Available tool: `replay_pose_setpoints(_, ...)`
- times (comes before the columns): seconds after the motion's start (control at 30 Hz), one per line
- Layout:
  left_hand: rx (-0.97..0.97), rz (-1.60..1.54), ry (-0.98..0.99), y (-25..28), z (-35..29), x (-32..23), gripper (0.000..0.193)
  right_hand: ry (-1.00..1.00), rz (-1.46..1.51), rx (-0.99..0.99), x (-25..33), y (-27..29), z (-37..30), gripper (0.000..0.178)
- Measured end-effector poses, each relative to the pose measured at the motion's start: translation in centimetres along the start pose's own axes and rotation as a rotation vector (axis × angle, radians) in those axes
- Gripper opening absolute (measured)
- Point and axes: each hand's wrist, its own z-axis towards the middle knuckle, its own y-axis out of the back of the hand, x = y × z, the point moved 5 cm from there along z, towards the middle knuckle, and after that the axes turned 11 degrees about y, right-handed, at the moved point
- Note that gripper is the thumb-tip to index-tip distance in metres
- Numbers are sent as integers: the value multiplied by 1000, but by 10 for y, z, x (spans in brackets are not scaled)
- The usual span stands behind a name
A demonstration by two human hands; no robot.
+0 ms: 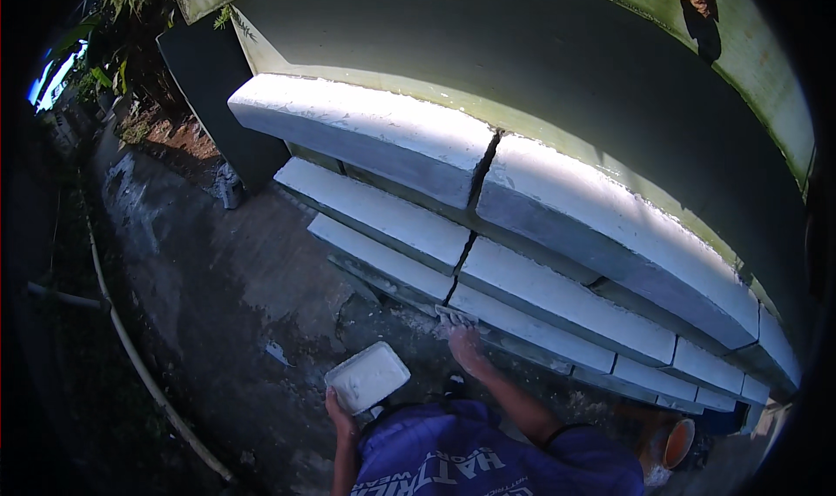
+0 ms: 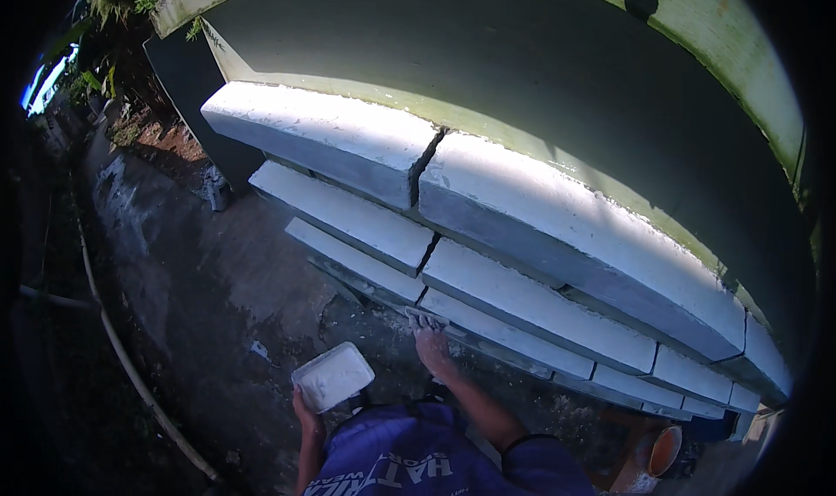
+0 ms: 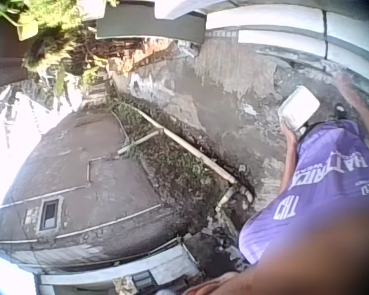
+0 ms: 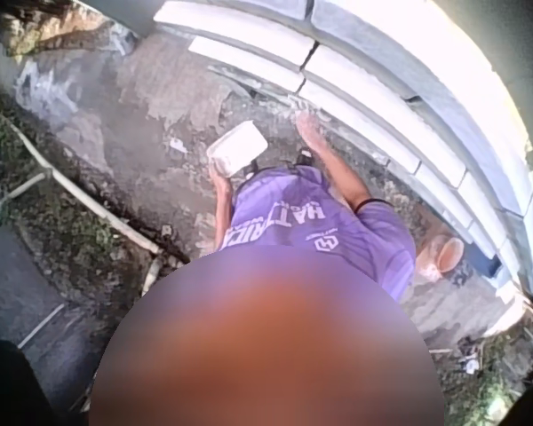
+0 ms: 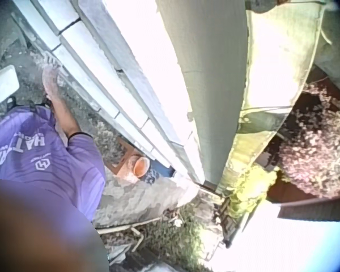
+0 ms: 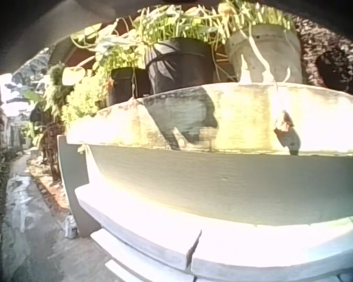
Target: Applying a white joint filler or putty to the cracks between concrete blocks using a hand scraper.
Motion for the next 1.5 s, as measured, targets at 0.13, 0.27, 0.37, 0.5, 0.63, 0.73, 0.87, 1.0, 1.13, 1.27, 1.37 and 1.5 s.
replay_pose_setpoints(0.13, 50, 38, -28, 13, 14, 10, 53, -35, -173, -273, -37, 13, 27, 33)
replay_pose_setpoints(0.27, 73, 19, 36, 0, 8, -4, 53, -85, -176, -74, -58, -21, 35, 26)
replay_pose_setpoints(0.37, 121, 33, 24, -10, 0, -22, 54, 40, -305, -208, -24, -38, -1, 30)
replay_pose_setpoints(0.5, 126, 3, 26, -4, 2, -31, 56, 76, -61, -179, -12, -44, -26, 37)
replay_pose_setpoints(0.63, 123, 18, 60, 3, 12, -30, 56, 80, -192, -502, -49, -16, -8, 42)
replay_pose_setpoints(0.73, 191, 57, 62, 1, 19, -36, 56, -170, -131, -267, -65, -21, 0, 43)
replay_pose_setpoints(0.87, 210, 45, 43, 19, 32, -35, 55, -200, -270, -195, -23, -33, -24, 45)
replay_pose_setpoints(1.0, 224, -14, 89, 25, 30, -46, 55, -126, 33, -105, 10, -51, -61, 46)
replay_pose_setpoints(1.13, 109, 3, 69, 52, 40, -42, 56, -75, -225, -430, -17, -11, -58, 41)
replay_pose_setpoints(1.27, 155, -16, 45, 51, 44, -48, 56, -293, -330, -395, -85, -2, -51, 40)
replay_pose_setpoints(1.37, 110, 5, 40, 51, 44, -51, 55, -528, 44, 5, -98, -25, -60, 36)
replay_pose_setpoints(1.5, 144, 35, 21, 44, 37, -53, 55, -284, -264, -324, -48, -28, -76, 35)
